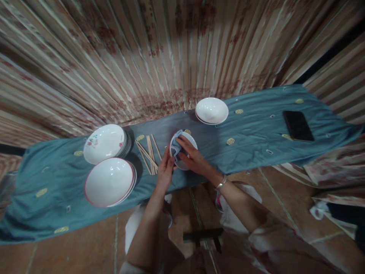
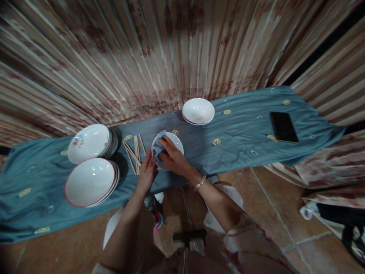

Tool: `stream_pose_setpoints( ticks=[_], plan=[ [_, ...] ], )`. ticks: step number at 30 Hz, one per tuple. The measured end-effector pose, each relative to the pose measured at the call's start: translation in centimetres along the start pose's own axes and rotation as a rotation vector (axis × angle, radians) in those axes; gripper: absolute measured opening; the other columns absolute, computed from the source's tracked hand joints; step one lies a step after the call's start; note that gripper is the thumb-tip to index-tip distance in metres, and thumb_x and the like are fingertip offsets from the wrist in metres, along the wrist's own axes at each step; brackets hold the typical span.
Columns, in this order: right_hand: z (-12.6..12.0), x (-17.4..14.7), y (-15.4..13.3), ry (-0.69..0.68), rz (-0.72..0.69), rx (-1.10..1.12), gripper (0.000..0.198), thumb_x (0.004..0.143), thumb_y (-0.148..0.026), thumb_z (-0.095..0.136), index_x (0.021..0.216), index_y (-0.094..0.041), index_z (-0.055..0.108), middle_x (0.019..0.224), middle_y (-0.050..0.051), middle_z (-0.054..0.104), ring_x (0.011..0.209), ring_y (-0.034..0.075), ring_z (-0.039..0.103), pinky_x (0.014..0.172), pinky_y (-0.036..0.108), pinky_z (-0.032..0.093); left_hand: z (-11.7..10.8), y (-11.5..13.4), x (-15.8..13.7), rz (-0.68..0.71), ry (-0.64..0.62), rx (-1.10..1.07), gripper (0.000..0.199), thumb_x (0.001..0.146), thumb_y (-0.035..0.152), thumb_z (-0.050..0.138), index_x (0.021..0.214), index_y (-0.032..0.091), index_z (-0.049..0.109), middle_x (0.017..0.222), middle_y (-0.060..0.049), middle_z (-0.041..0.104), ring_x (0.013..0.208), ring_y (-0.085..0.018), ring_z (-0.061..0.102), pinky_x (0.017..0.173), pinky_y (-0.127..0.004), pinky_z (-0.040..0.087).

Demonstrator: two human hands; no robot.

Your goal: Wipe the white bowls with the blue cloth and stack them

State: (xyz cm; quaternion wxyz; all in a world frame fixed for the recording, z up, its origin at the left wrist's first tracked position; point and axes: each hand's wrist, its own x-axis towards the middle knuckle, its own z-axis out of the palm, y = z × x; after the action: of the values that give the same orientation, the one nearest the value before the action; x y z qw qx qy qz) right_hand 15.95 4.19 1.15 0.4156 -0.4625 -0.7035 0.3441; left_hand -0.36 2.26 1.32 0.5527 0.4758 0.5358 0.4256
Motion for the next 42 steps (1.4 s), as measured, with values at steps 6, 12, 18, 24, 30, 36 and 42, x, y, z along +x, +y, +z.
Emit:
stream_pose_setpoints(
  ticks=[6,12,18,24,30,36,42],
  plan=[
    [0.4,-0.2,0.5,0.026,-0.014,-0.147,0.06,0.097,-0.024,0.049,0.154,-0.012,0.039,0.167,0.021,0.027,0.158,0.03,0.022,0.129,0.056,0.021,0.1,0.1,0.0,0.002,0.002,-0.02,0.083,0.082,0.067,0.067,0.152,0.026,0.049,0.153,-0.008,0.055,0.123,-0.031,0.065,0.08,-0.034,0.064],
    [0.5,-0.4,0.7,0.037,0.002,-0.281,0.061,0.094,-0.019,0.05,0.153,-0.009,0.041,0.166,0.022,0.029,0.157,0.034,0.022,0.127,0.061,0.023,0.1,0.0,0.0,-0.008,0.008,-0.01,0.08,0.083,0.065,0.067,0.152,0.027,0.049,0.149,-0.008,0.058,0.116,-0.028,0.068,0.078,-0.032,0.064],
    [-0.2,-0.5,-0.8,-0.05,0.128,-0.53,0.056,0.094,-0.015,0.049,0.148,-0.004,0.047,0.163,0.025,0.034,0.153,0.036,0.031,0.121,0.056,0.034,0.1,-0.2,0.1,-0.005,-0.006,-0.03,0.083,0.082,0.065,0.068,0.152,0.026,0.048,0.149,-0.009,0.058,0.116,-0.028,0.067,0.074,-0.03,0.064],
    [-0.9,-0.7,-1.7,-0.118,0.153,-0.776,0.047,0.098,-0.017,0.044,0.144,-0.005,0.053,0.16,0.021,0.042,0.147,0.034,0.038,0.112,0.05,0.042,0.0,-0.6,0.3,0.013,0.003,-0.018,0.087,0.079,0.068,0.068,0.151,0.023,0.05,0.14,-0.011,0.064,0.109,-0.026,0.068,0.072,-0.029,0.063],
    [-1.6,-0.9,-2.0,-0.195,0.16,-0.843,0.038,0.099,-0.015,0.04,0.129,-0.009,0.064,0.15,0.019,0.054,0.137,0.031,0.049,0.102,0.045,0.048,0.0,-0.5,0.4,0.021,0.009,-0.028,0.08,0.082,0.064,0.068,0.15,0.024,0.052,0.137,-0.01,0.066,0.108,-0.025,0.069,0.072,-0.028,0.062],
    [-2.2,-1.0,-2.0,-0.266,0.173,-0.821,0.03,0.095,-0.011,0.046,0.112,-0.01,0.07,0.136,0.017,0.064,0.125,0.029,0.058,0.103,0.04,0.049,0.1,-0.6,0.5,0.022,0.018,-0.045,0.081,0.081,0.065,0.069,0.149,0.025,0.052,0.135,-0.01,0.068,0.105,-0.024,0.07,0.07,-0.028,0.062],
    [-2.6,-1.0,-1.8,-0.318,0.175,-0.732,0.028,0.091,-0.007,0.049,0.108,-0.01,0.071,0.123,0.015,0.071,0.12,0.024,0.062,0.11,0.035,0.044,0.1,-0.4,0.4,0.017,0.018,-0.012,0.082,0.083,0.064,0.067,0.151,0.023,0.05,0.142,-0.012,0.063,0.11,-0.027,0.069,0.074,-0.03,0.063]
  ],
)
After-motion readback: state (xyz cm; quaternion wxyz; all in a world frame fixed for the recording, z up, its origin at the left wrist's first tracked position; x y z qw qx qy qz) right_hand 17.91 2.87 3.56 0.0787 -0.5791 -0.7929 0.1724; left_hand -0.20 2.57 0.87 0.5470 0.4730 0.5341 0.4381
